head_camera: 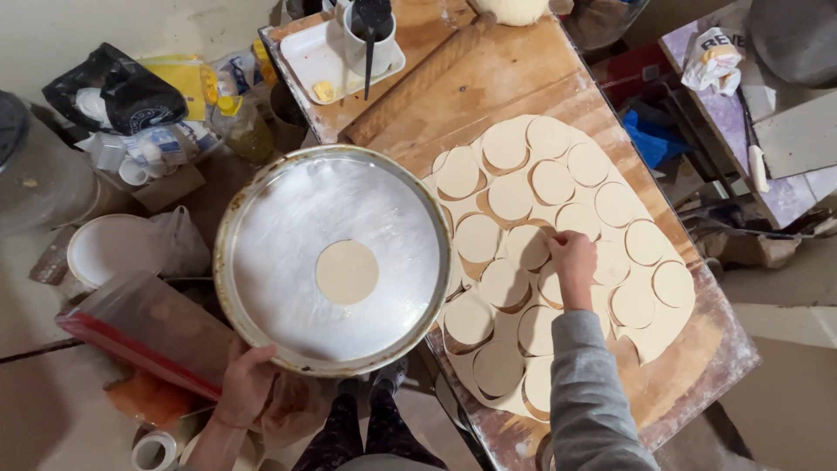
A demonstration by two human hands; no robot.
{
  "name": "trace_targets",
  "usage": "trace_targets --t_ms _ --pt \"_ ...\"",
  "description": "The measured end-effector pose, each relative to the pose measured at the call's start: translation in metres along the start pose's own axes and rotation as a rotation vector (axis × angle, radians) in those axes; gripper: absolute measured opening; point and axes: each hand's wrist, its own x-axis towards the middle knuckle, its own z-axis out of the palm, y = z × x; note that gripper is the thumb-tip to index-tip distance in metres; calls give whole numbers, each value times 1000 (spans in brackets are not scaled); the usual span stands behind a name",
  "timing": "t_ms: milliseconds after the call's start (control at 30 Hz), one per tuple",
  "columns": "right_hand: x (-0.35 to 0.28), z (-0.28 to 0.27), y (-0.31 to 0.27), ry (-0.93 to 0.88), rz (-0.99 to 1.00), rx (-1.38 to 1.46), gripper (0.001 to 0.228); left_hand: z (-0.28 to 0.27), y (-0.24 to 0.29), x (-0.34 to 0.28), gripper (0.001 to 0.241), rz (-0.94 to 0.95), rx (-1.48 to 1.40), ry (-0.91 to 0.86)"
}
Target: Oiling a pan and placing circles of dough onto it to prepare for baking or cooking.
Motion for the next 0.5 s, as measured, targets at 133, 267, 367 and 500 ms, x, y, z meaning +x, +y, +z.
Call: trace_targets --t_ms 133,267,367,500 --pt "7 10 13 -20 -55 84 27 28 -1 4 76 11 38 -78" --pt "3 28 17 -46 -119 343 30 43 -5 9 73 49 143 -184" --pt "-14 7 -14 -65 -196 446 35 54 -6 9 73 26 151 -215" --pt "-21 -47 -48 -28 -307 454 31 56 -10 11 70 39 160 -270"
